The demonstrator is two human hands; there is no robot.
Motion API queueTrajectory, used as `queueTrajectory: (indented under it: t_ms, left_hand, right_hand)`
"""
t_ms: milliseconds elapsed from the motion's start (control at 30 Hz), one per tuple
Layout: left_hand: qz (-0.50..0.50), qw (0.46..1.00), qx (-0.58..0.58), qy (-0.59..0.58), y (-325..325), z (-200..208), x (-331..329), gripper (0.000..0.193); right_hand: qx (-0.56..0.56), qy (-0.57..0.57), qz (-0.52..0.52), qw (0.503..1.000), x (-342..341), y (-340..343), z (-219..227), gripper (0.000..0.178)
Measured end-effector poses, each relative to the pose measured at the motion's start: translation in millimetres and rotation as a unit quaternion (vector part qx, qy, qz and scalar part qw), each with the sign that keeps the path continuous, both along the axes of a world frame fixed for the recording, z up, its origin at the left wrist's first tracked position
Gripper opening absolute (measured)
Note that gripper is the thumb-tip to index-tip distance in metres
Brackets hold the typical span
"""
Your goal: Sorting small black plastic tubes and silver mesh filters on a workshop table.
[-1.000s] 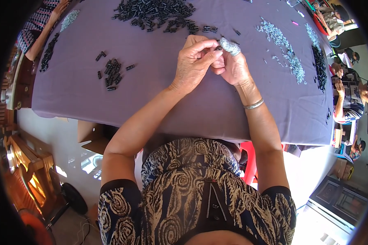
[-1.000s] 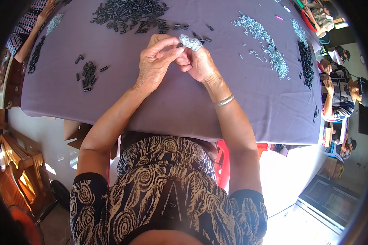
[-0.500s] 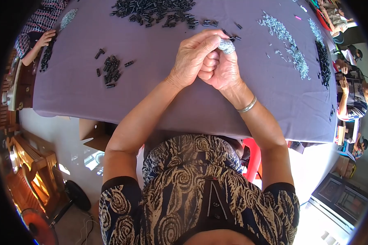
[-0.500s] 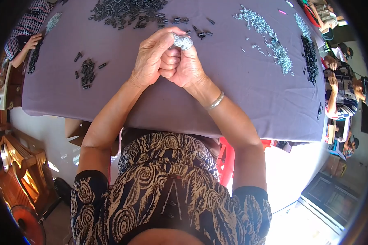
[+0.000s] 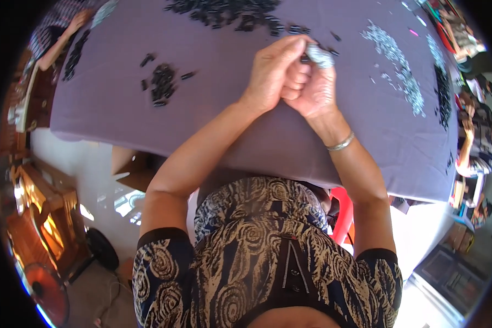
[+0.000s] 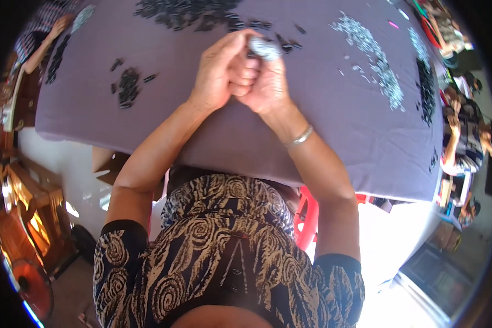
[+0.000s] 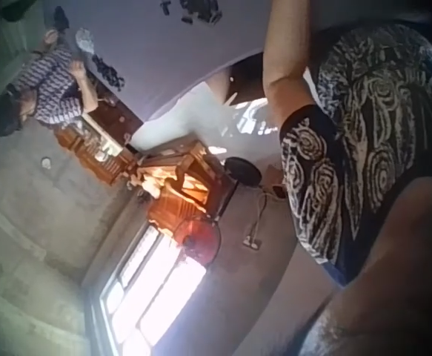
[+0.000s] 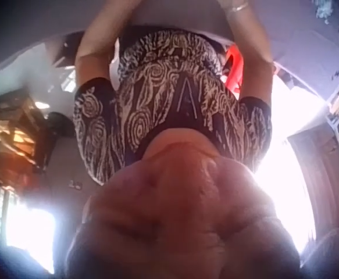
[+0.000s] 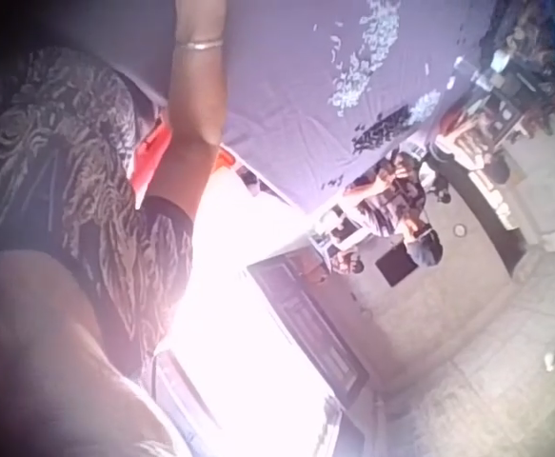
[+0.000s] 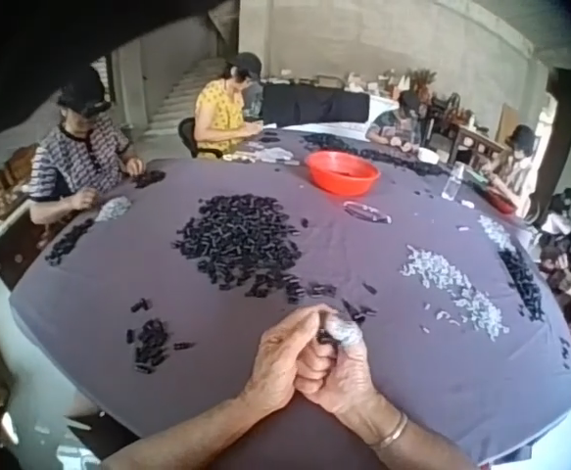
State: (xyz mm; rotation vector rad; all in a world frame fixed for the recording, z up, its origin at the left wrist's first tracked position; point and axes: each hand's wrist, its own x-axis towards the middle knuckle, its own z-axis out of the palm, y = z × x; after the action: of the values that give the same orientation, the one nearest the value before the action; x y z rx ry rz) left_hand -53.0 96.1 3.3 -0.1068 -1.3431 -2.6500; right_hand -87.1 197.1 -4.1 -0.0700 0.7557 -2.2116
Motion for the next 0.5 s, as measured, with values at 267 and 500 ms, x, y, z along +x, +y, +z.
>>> queueTrajectory:
  t_ms: [267,500]
  left_hand:
    - [0.077,0.978,-0.184,0.057,0,-5,-3,0.012]
    - [0.158,0.792,-0.585,0.074,-83,22,31,0.016]
  right_hand:
    - [0.047,0.034,-0.016,0.998,-4,11,-1,0.048]
    - [0.040,0.081,0.064,0.994,-4,11,6,0.055]
